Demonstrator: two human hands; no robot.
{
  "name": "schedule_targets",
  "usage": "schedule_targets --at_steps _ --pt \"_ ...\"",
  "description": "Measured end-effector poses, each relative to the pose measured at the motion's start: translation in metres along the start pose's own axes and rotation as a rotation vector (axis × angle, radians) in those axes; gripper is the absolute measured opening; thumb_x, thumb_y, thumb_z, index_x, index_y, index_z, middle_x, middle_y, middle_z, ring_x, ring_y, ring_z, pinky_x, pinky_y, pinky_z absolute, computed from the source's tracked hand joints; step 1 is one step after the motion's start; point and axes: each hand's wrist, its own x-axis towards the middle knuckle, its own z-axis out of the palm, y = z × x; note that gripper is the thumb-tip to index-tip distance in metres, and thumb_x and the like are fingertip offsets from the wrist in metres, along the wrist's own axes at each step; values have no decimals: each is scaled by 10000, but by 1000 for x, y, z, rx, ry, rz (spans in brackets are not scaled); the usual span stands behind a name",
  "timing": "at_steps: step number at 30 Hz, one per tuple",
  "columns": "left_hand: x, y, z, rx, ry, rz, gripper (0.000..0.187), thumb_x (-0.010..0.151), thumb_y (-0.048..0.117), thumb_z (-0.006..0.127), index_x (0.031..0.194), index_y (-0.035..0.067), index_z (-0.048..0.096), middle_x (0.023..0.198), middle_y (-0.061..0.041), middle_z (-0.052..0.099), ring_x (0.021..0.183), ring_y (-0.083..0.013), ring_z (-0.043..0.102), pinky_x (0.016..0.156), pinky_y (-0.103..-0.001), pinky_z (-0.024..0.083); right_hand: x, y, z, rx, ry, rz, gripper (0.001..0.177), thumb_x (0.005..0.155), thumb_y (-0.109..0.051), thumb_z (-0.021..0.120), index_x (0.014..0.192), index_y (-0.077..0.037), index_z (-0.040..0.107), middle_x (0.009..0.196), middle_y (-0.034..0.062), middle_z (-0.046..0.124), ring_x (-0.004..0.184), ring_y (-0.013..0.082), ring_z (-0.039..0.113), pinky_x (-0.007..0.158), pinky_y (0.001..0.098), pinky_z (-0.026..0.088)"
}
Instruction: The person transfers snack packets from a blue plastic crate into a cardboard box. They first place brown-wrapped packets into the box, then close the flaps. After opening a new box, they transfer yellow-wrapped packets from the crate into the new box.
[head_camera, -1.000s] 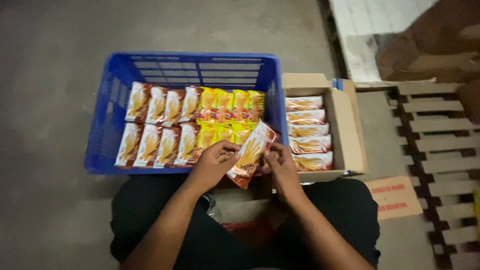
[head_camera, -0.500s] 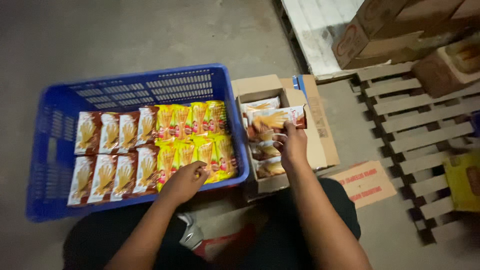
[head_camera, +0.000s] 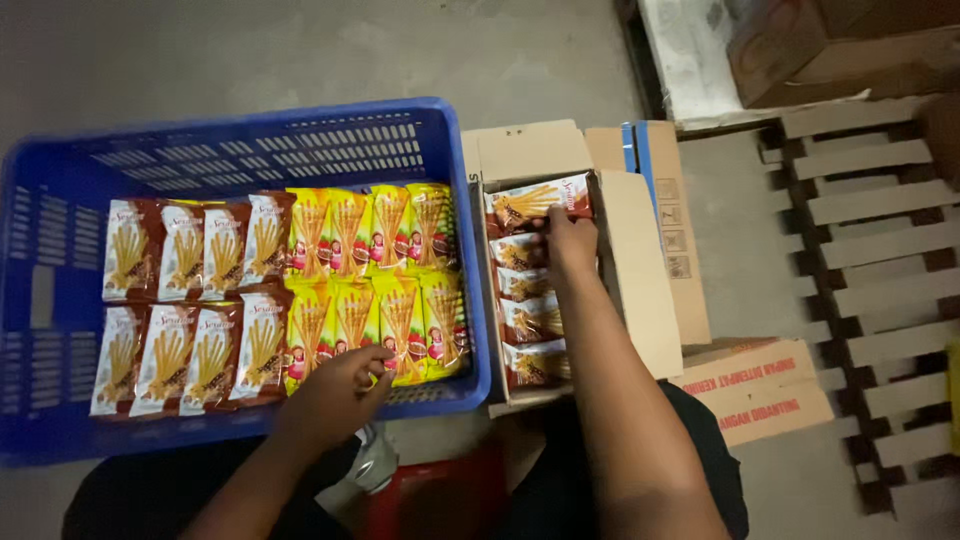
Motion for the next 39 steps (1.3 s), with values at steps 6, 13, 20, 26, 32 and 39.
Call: schedule_targets --at_steps 6,13,20,26,32,39 --pt "3 -11 6 -87 -26 -15 280 900 290 688 1159 194 738 826 33 752 645 -102 662 643 -281 524 13 21 11 -122 233 -85 385 946 -216 657 1089 -119 313 863 88 673 501 178 680 388 392 484" --pt "0 -2 2 -66 -27 -38 284 889 300 699 1158 214 733 843 23 778 661 -130 709 637 -309 527 -6 30 23 34 188 -91 471 972 -78 641 1055 -160 185 807 116 624 536 187 666 436 354 570" --pt "-1 -7 4 -33 34 53 256 879 301 701 1118 214 728 831 14 768 677 -140 705 668 -310 546 11 34 21 230 -177 296 244 1043 -262 546 1143 -71 661 1061 127 788 741 208 734 566 249 582" --pt "-1 -6 4 -32 59 60 266 878 306 712 1118 192 736 827 5 782 673 -149 703 645 -332 537 36 47 13 381 -230 270 438 1029 -272 525 1440 -122 544 1396 32 688 1007 280 750 726 281 610" --pt "-3 4 -2 -14 60 68 182 916 290 677 1053 193 749 808 -64 789 732 -253 763 665 -378 589 41 51 20 298 -204 204 340 1019 -219 523 1333 -98 572 1184 58 750 957 276 752 813 327 637" --pt "-11 13 -7 59 112 76 214 939 344 669 974 147 744 849 -130 764 871 -349 751 745 -478 616 -42 78 11 -579 -89 -476 207 878 -243 630 1055 -169 705 998 134 738 993 367 726 883 460 584"
